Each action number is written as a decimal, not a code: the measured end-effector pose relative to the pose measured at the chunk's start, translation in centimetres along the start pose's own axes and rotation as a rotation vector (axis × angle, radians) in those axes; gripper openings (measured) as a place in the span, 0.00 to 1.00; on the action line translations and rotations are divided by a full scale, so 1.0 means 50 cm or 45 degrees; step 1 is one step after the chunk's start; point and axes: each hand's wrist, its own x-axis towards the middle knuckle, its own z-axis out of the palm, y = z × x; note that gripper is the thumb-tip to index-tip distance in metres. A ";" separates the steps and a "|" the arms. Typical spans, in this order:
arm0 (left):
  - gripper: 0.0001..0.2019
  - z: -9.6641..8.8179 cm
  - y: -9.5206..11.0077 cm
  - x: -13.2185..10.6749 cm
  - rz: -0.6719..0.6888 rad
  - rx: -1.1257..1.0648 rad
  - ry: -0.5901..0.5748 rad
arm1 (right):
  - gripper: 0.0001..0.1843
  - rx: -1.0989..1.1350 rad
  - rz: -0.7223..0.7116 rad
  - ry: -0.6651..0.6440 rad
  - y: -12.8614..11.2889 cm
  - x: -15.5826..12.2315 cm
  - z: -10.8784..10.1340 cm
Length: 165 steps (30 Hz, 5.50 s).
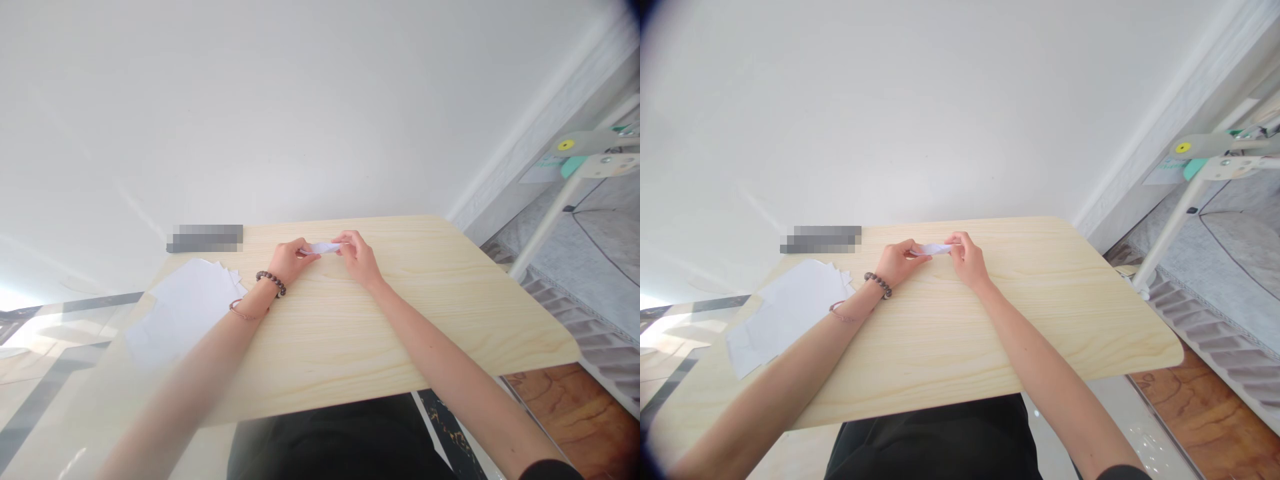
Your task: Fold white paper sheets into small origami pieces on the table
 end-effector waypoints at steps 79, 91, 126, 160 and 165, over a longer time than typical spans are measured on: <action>0.11 -0.003 0.007 -0.004 0.282 0.405 -0.056 | 0.14 -0.601 -0.330 -0.227 0.010 0.020 0.002; 0.10 -0.019 0.004 -0.007 0.158 0.391 0.014 | 0.13 -0.606 -0.305 -0.155 0.005 0.020 -0.005; 0.14 -0.024 0.006 0.001 0.146 0.311 -0.191 | 0.12 -0.451 -0.188 -0.279 0.014 0.024 -0.033; 0.16 -0.028 -0.003 0.004 -0.001 0.004 -0.299 | 0.15 -0.195 -0.031 -0.269 0.013 0.011 -0.004; 0.14 -0.020 0.005 -0.003 0.053 0.032 -0.292 | 0.08 -0.324 -0.225 -0.337 0.008 0.008 0.000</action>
